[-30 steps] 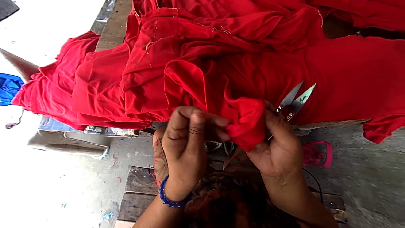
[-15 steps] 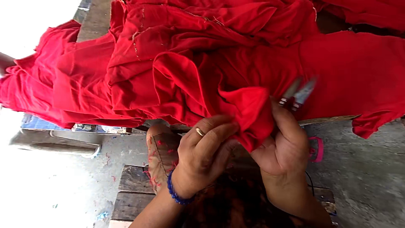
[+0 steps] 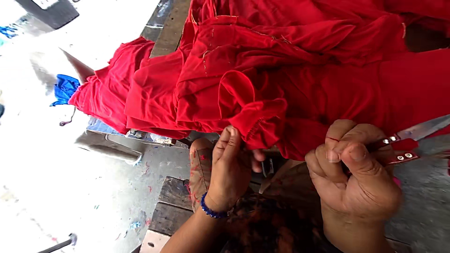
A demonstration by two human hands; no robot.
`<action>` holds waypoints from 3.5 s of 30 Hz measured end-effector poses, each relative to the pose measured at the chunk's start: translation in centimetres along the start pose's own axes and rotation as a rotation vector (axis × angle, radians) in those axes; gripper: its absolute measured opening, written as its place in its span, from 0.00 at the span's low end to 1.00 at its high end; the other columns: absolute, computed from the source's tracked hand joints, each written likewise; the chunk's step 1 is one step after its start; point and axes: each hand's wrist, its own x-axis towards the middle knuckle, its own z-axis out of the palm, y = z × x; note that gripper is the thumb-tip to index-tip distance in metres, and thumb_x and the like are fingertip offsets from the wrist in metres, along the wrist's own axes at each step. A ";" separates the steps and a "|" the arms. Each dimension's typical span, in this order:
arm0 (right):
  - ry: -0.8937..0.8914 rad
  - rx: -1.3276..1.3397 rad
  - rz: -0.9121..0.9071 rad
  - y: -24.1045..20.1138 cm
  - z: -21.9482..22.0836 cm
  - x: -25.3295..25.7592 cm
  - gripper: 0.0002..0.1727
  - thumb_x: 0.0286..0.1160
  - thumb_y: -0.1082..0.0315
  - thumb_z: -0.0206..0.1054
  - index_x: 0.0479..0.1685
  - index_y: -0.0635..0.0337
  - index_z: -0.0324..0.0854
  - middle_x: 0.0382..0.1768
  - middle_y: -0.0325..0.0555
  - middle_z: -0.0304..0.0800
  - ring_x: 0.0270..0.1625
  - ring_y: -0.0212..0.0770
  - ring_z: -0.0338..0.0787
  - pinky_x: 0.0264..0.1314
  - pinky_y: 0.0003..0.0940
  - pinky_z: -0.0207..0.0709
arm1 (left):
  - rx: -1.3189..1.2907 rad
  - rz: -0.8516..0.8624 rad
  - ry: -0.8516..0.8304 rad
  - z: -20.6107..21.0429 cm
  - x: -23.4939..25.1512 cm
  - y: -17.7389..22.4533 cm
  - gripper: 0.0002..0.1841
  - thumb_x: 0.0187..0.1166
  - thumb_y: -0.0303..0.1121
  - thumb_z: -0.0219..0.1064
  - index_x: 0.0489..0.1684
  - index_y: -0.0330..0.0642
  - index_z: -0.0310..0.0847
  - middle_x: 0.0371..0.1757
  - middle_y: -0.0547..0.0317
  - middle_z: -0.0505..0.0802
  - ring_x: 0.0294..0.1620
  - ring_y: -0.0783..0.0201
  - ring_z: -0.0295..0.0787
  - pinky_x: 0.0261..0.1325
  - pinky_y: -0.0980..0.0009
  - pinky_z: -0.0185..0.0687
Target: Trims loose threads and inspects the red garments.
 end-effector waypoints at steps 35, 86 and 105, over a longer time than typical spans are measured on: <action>-0.232 -1.383 -0.383 -0.3 2.1 0.4 0.18 0.83 0.55 0.69 0.39 0.64 0.85 0.25 0.43 0.82 0.29 0.30 0.79 0.32 0.22 0.69 | 0.283 0.323 -0.019 2.1 -0.6 3.1 0.10 0.92 0.34 0.55 0.47 0.45 0.82 0.49 0.54 0.96 0.45 0.63 0.98 0.49 0.67 0.96; 0.295 -0.404 0.192 -4.1 -7.1 14.0 0.12 0.84 0.74 0.54 0.35 0.50 0.79 0.23 0.29 0.87 0.24 0.21 0.86 0.26 0.17 0.81 | 1.226 0.694 -0.265 -1.2 7.0 7.5 0.10 0.85 0.36 0.67 0.59 0.56 0.84 0.55 0.77 0.92 0.48 0.79 0.90 0.52 0.75 0.90; 0.077 -0.187 -0.040 -5.7 -10.0 18.9 0.11 0.89 0.72 0.55 0.42 0.51 0.83 0.25 0.29 0.85 0.24 0.21 0.82 0.27 0.15 0.78 | 1.633 0.511 -0.840 4.0 15.6 0.4 0.08 0.75 0.25 0.67 0.33 0.44 0.92 0.41 0.60 0.93 0.54 0.57 0.87 0.61 0.56 0.82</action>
